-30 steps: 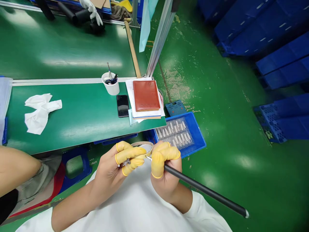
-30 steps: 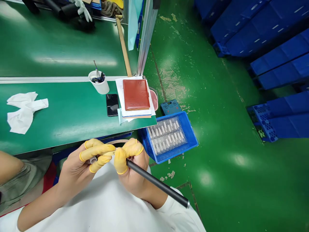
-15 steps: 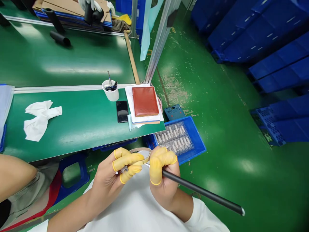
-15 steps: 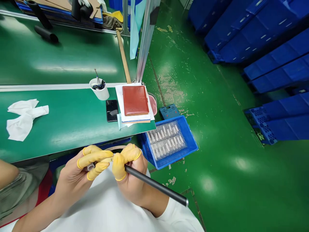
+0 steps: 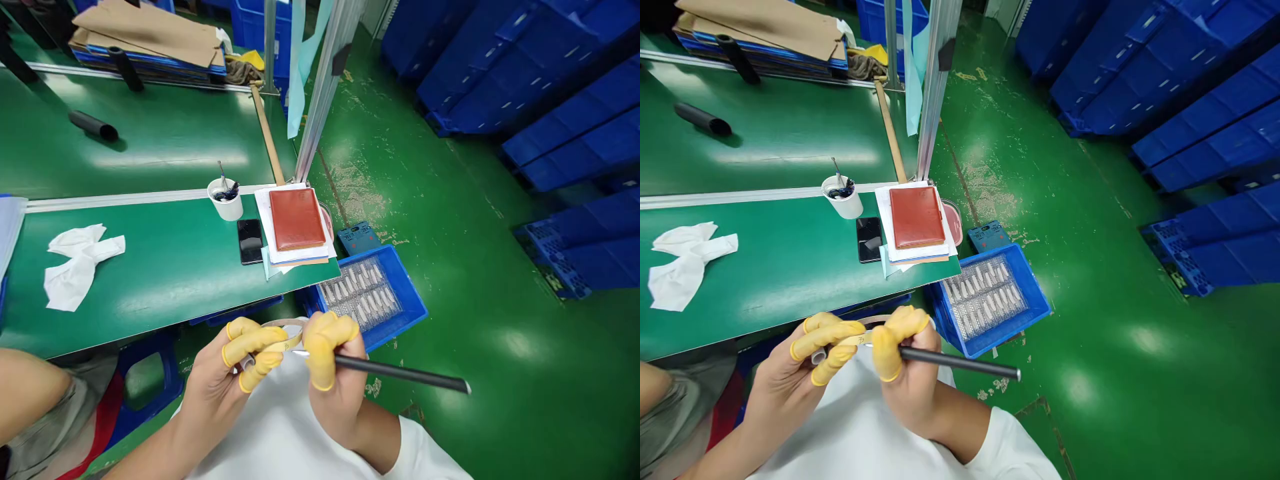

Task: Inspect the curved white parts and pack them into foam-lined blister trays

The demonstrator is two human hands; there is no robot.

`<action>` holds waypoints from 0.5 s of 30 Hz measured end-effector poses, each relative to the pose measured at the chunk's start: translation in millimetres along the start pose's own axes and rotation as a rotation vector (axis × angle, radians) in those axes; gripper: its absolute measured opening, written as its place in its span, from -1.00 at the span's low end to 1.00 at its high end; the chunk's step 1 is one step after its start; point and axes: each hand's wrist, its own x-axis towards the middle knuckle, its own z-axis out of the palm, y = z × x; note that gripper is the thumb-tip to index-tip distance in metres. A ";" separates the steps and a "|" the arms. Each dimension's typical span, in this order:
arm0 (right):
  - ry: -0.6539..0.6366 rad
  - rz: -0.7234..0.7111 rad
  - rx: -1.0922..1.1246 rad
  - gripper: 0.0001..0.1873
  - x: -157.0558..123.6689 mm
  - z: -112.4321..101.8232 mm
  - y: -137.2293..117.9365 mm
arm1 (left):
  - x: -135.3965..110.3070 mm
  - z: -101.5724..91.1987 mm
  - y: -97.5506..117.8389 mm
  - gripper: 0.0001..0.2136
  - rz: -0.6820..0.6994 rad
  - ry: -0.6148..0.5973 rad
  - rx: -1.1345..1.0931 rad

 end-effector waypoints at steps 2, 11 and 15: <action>0.101 0.010 0.078 -0.67 3.6 -1.3 0.5 | -0.1 0.9 -2.0 -0.75 -0.033 0.009 0.029; 0.216 -0.048 -0.061 -0.69 4.1 -19.2 26.3 | -6.6 7.6 -12.5 -0.75 -0.161 0.035 0.061; 0.188 -0.082 -0.050 -0.73 4.9 -18.2 23.5 | -8.6 6.7 -12.7 -0.76 -0.172 0.047 0.048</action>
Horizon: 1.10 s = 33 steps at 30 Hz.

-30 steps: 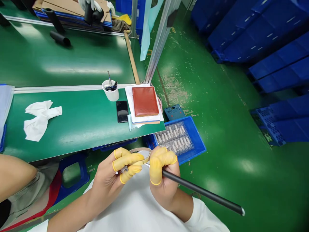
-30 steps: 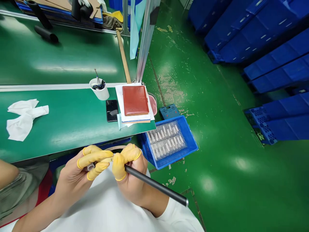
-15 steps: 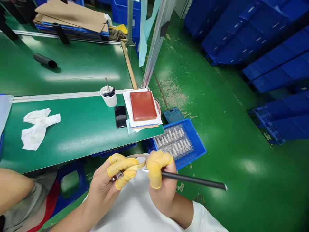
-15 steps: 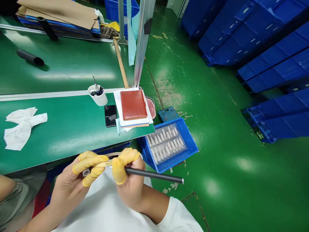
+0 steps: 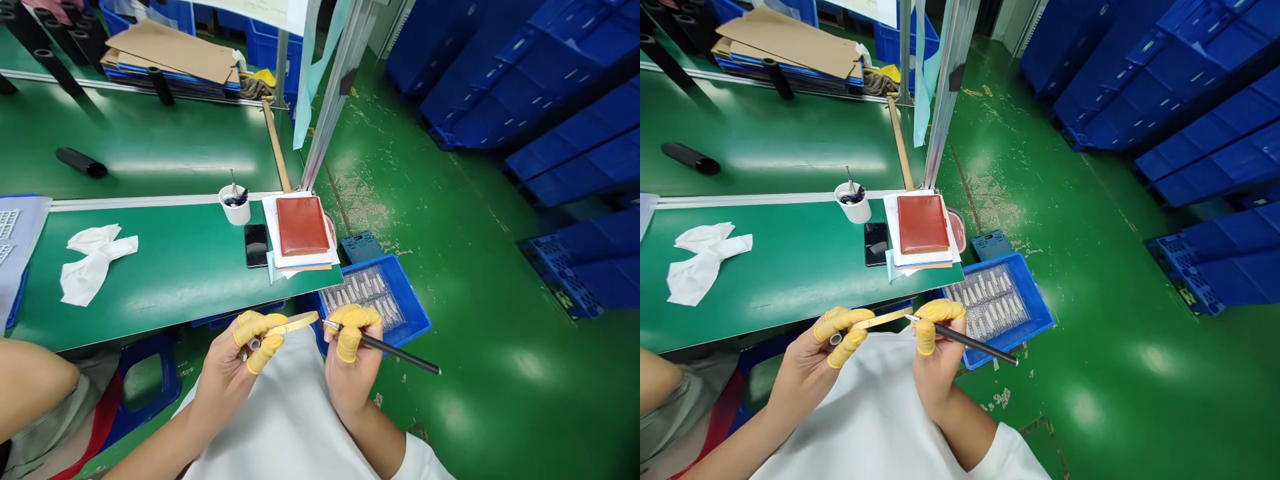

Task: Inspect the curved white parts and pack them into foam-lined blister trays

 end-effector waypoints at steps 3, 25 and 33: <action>-0.027 -0.060 0.000 -0.73 0.9 3.0 -8.2 | -1.1 -0.6 0.9 -0.77 0.007 -0.012 -0.005; -0.278 -0.146 -0.147 -0.76 -8.1 7.5 -12.6 | -3.6 -6.0 6.7 -0.78 0.123 -0.085 0.006; -0.271 -0.125 -0.147 -0.77 -5.9 8.1 -12.2 | 0.1 -6.1 12.0 -0.76 0.123 -0.069 0.015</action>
